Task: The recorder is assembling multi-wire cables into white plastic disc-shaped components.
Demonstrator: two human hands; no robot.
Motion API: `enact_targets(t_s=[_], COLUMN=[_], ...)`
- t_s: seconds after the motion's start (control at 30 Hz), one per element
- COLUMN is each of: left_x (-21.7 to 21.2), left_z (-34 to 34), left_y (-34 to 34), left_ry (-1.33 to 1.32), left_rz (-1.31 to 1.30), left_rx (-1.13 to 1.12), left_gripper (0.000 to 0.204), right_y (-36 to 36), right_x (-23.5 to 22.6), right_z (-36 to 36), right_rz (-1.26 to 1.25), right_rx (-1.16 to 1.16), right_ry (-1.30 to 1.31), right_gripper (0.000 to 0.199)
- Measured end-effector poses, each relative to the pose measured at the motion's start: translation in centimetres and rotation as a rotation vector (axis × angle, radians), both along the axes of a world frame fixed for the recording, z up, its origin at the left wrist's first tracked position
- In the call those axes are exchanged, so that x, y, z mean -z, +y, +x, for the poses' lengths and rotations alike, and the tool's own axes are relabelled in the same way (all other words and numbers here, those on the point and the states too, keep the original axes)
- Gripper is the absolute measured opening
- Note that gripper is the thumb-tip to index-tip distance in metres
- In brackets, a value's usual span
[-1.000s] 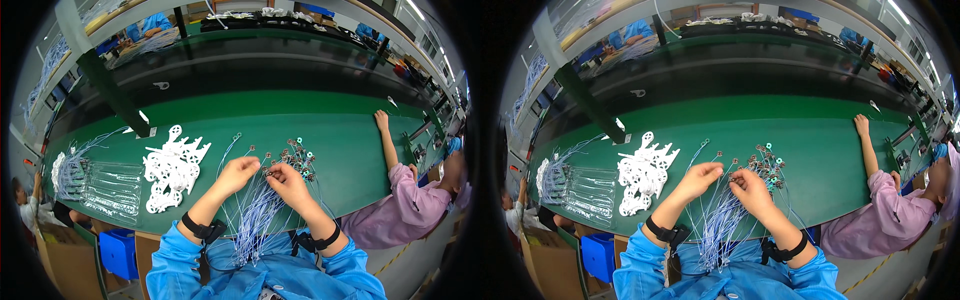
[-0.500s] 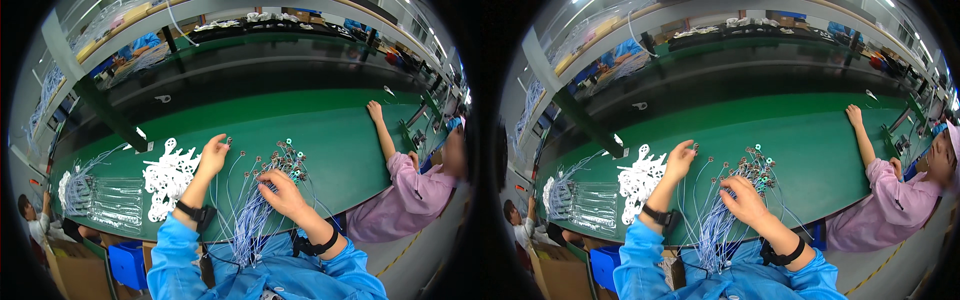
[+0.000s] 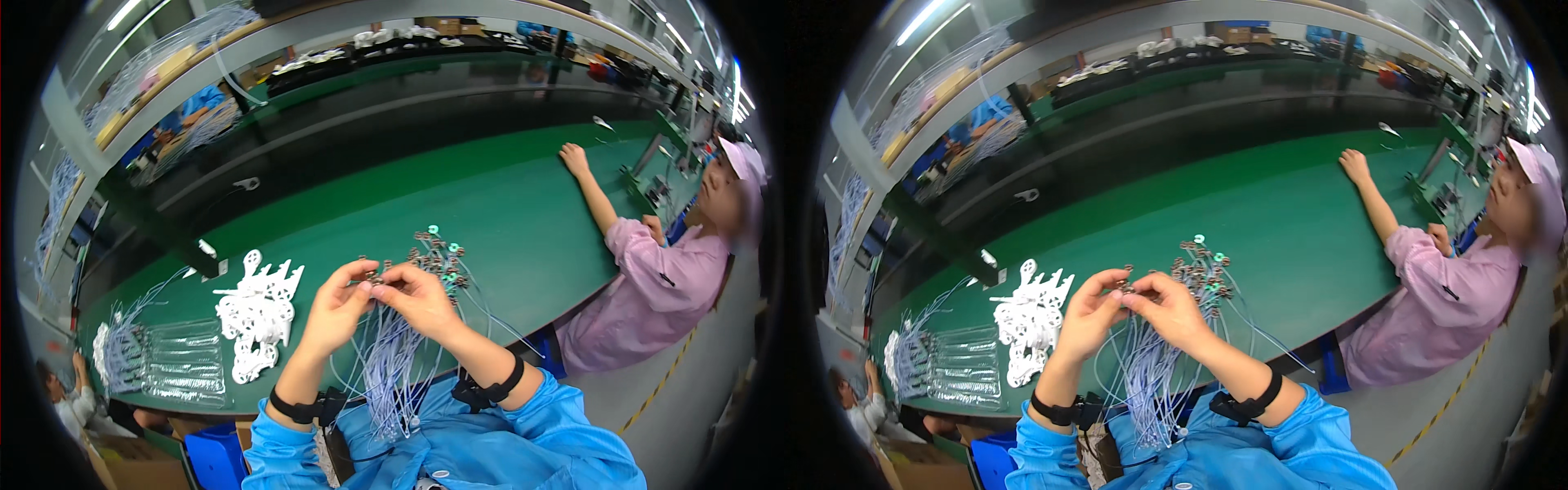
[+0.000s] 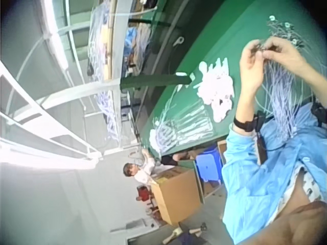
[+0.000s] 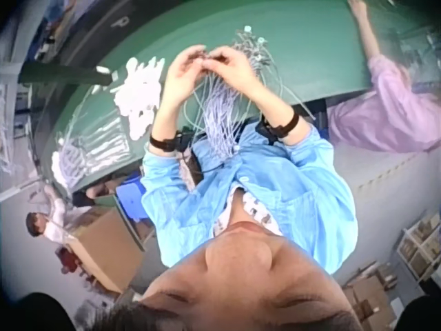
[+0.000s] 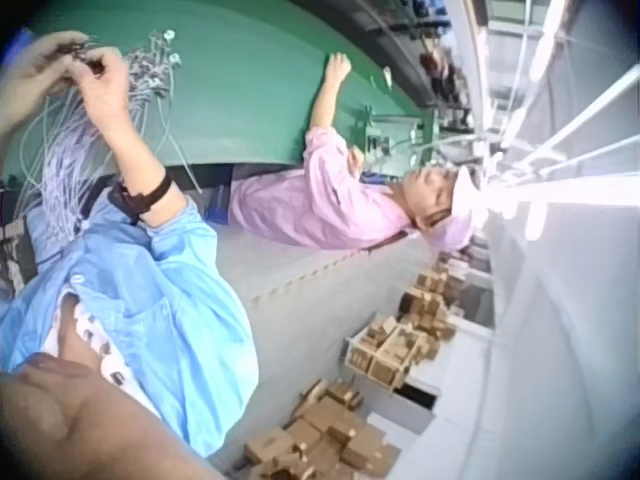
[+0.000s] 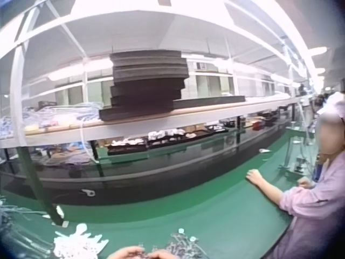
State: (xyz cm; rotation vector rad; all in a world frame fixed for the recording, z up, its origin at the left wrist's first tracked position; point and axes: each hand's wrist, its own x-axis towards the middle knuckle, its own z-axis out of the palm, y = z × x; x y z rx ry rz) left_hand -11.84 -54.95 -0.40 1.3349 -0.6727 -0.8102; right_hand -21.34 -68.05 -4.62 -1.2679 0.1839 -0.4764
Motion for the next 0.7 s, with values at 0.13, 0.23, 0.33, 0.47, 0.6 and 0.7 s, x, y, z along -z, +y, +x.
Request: enact_targets(t_s=[0.13,0.23,0.33,0.47,0.6,0.7], left_x=[1.6,1.8,1.7,4.0,7.2,7.0], left_z=[0.9,1.3,1.2,3.1,4.4,4.0], left_y=[-0.4,-0.6,-0.8,-1.9,-2.6,0.1], left_ry=[-0.167,0.077,0.29,-0.039,-0.614,-0.792], left_rz=[-0.004,0.027,-0.039,0.123,0.316,0.37], left_rx=[-0.032,-0.013,-0.023,-0.164,-0.282,-0.417], left_gripper=[0.027,0.024,0.026,0.031,0.043,0.044], right_y=[-0.1,0.1,-0.1,-1.6,-3.2,-5.9], right_x=[-0.6,0.1,0.1,0.9,2.4,1.0], right_z=[-0.9,-0.9,-1.1,-0.2,-0.1,-3.3], right_rz=[-0.295,-0.243,-0.252,-0.436,-0.859,-0.946], right_rx=[0.053,-0.003,-0.024,0.12,0.373,0.451], right_ry=[0.106,-0.014,0.042,0.258,0.208,0.141], right_gripper=[0.016,0.017,0.018,0.03,0.042,0.036])
